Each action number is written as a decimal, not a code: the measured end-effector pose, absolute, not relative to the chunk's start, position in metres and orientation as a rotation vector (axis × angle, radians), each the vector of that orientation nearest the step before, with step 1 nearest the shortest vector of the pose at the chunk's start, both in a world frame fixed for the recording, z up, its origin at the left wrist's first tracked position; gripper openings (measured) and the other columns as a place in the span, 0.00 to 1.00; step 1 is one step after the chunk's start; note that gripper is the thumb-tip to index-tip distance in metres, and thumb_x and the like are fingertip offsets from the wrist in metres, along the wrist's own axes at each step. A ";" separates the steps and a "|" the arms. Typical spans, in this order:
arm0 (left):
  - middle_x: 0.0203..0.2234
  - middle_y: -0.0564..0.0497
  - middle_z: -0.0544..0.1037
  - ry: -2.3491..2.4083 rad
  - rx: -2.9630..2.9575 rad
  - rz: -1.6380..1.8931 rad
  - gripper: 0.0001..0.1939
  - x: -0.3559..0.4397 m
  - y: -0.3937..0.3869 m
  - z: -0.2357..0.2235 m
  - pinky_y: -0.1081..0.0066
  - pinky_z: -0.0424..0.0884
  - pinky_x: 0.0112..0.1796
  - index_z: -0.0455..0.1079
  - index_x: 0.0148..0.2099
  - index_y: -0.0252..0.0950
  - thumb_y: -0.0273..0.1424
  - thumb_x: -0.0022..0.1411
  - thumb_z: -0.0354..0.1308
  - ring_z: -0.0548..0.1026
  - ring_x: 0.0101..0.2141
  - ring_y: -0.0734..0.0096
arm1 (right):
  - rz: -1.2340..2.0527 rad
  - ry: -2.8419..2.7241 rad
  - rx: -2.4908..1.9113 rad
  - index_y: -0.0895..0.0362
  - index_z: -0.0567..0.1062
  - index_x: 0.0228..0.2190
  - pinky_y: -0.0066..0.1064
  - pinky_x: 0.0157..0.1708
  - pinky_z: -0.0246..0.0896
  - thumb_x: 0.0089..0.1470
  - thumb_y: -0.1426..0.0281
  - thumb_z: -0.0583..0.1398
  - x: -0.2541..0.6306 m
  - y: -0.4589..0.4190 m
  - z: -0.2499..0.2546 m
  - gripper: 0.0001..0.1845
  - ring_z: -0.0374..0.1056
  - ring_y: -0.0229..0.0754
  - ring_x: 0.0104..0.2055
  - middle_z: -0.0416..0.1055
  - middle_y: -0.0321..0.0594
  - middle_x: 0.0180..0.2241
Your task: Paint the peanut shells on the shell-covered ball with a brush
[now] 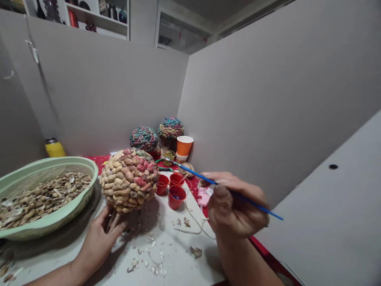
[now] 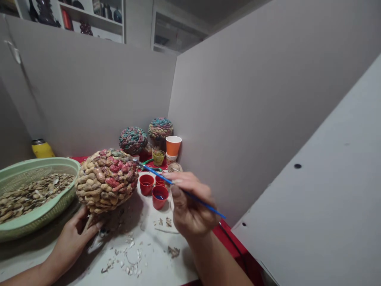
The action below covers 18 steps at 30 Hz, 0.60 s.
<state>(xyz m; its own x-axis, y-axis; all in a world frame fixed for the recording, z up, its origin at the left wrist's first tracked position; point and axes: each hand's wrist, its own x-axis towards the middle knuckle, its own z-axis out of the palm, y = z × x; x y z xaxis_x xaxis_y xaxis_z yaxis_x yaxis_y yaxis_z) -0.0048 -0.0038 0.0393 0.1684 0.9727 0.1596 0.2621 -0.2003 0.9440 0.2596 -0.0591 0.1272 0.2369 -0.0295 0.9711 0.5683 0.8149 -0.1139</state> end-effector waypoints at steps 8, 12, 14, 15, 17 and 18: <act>0.56 0.27 0.79 1.233 1.591 1.070 0.35 -0.005 -0.003 0.039 0.50 0.71 0.58 0.69 0.54 0.27 0.46 0.49 0.64 0.77 0.56 0.40 | -0.327 -1.290 -1.026 0.54 0.78 0.33 0.29 0.33 0.72 0.60 0.70 0.65 0.308 -0.075 0.110 0.03 0.76 0.39 0.31 0.79 0.35 0.30; 0.57 0.25 0.78 1.243 1.591 1.087 0.36 -0.005 -0.003 0.040 0.50 0.70 0.58 0.69 0.53 0.26 0.46 0.48 0.64 0.77 0.56 0.39 | -0.206 -1.509 -1.356 0.56 0.77 0.30 0.28 0.30 0.69 0.63 0.64 0.60 0.324 -0.074 0.100 0.12 0.73 0.38 0.26 0.77 0.36 0.26; 0.55 0.26 0.79 1.238 1.588 1.094 0.35 -0.004 -0.003 0.041 0.50 0.71 0.57 0.69 0.53 0.27 0.45 0.48 0.64 0.78 0.54 0.40 | -0.170 -1.603 -1.413 0.56 0.77 0.31 0.28 0.30 0.68 0.65 0.62 0.58 0.326 -0.069 0.097 0.14 0.73 0.39 0.26 0.77 0.37 0.27; 0.55 0.28 0.80 1.230 1.588 1.101 0.34 -0.003 -0.003 0.041 0.50 0.71 0.58 0.69 0.54 0.27 0.44 0.48 0.64 0.78 0.54 0.41 | -0.159 -1.631 -1.425 0.56 0.77 0.30 0.29 0.30 0.68 0.65 0.62 0.57 0.325 -0.066 0.095 0.15 0.73 0.39 0.27 0.78 0.38 0.27; 0.55 0.30 0.81 1.209 1.590 1.112 0.33 -0.003 -0.004 0.041 0.52 0.71 0.58 0.69 0.54 0.29 0.44 0.49 0.64 0.78 0.55 0.42 | -0.146 -1.672 -1.427 0.56 0.77 0.29 0.30 0.30 0.67 0.65 0.62 0.56 0.325 -0.060 0.091 0.16 0.73 0.40 0.27 0.79 0.40 0.30; 0.55 0.31 0.81 1.194 1.591 1.110 0.33 -0.004 -0.005 0.040 0.52 0.72 0.57 0.69 0.54 0.29 0.43 0.50 0.64 0.78 0.55 0.43 | -0.141 -1.691 -1.427 0.56 0.76 0.29 0.30 0.29 0.67 0.65 0.62 0.56 0.324 -0.057 0.088 0.16 0.73 0.41 0.27 0.80 0.41 0.30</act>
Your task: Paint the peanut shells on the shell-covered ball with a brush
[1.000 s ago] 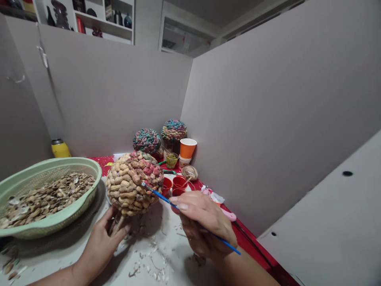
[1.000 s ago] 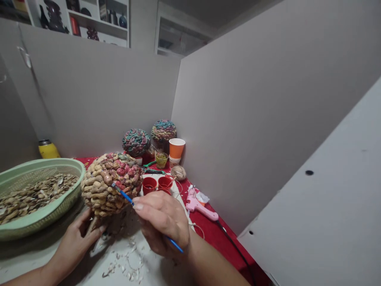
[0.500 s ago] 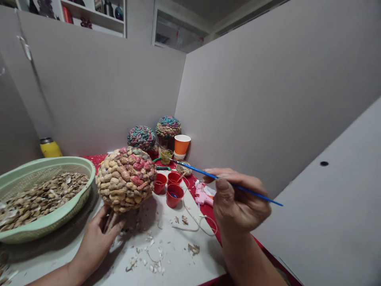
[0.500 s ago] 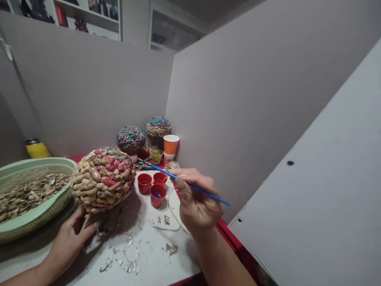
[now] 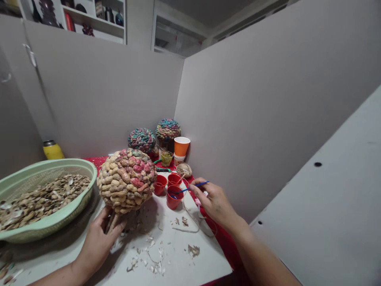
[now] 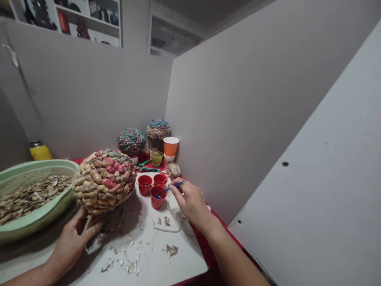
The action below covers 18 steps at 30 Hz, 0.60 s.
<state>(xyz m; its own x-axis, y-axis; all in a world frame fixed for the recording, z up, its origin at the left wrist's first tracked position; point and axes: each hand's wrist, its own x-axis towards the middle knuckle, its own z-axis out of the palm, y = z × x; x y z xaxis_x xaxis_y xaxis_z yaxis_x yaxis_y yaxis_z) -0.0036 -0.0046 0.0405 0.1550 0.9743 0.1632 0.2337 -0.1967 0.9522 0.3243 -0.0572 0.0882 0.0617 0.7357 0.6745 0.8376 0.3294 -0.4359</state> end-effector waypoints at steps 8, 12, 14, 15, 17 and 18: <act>0.55 0.32 0.81 1.131 1.582 1.153 0.29 -0.007 -0.005 0.034 0.54 0.74 0.56 0.72 0.52 0.31 0.42 0.52 0.66 0.79 0.55 0.44 | -0.114 -1.774 -1.464 0.54 0.76 0.31 0.34 0.32 0.65 0.63 0.63 0.57 0.329 -0.038 0.056 0.13 0.73 0.45 0.29 0.78 0.39 0.27; 0.55 0.29 0.80 1.141 1.564 1.165 0.31 -0.005 -0.005 0.035 0.51 0.72 0.57 0.72 0.53 0.29 0.42 0.50 0.67 0.78 0.56 0.41 | -0.046 -1.766 -1.473 0.54 0.76 0.31 0.34 0.34 0.64 0.63 0.62 0.57 0.330 -0.036 0.051 0.13 0.72 0.45 0.29 0.78 0.39 0.27; 0.56 0.27 0.79 1.130 1.561 1.150 0.32 -0.005 -0.005 0.035 0.51 0.72 0.57 0.71 0.53 0.27 0.42 0.51 0.66 0.78 0.56 0.40 | 0.004 -1.748 -1.468 0.54 0.76 0.31 0.34 0.33 0.63 0.63 0.62 0.57 0.328 -0.035 0.051 0.13 0.71 0.44 0.28 0.76 0.38 0.26; 0.56 0.27 0.79 1.122 1.564 1.141 0.32 -0.005 -0.005 0.034 0.52 0.72 0.57 0.71 0.53 0.27 0.42 0.51 0.66 0.78 0.56 0.41 | 0.033 -1.734 -1.463 0.54 0.76 0.30 0.33 0.32 0.63 0.62 0.62 0.57 0.328 -0.035 0.051 0.13 0.70 0.43 0.27 0.76 0.37 0.25; 0.58 0.27 0.78 1.106 1.569 1.131 0.32 -0.006 -0.005 0.032 0.53 0.71 0.58 0.70 0.54 0.27 0.42 0.53 0.66 0.77 0.57 0.44 | 0.097 -1.695 -1.452 0.55 0.76 0.29 0.32 0.29 0.62 0.62 0.61 0.58 0.326 -0.035 0.051 0.14 0.69 0.41 0.25 0.76 0.38 0.25; 0.58 0.29 0.78 1.102 1.572 1.132 0.31 -0.007 -0.004 0.031 0.54 0.71 0.59 0.70 0.55 0.28 0.42 0.53 0.66 0.76 0.58 0.45 | 0.132 -1.667 -1.446 0.55 0.76 0.27 0.31 0.28 0.61 0.62 0.60 0.58 0.326 -0.035 0.051 0.15 0.68 0.40 0.24 0.76 0.38 0.26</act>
<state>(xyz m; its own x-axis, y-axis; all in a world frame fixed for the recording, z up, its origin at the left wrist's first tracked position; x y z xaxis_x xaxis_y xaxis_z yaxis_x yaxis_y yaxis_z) -0.0066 -0.0043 0.0309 0.1904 0.9639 0.1860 0.1604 -0.2175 0.9628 0.3258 -0.0346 0.0514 0.0864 0.8353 0.5429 0.7397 0.3113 -0.5966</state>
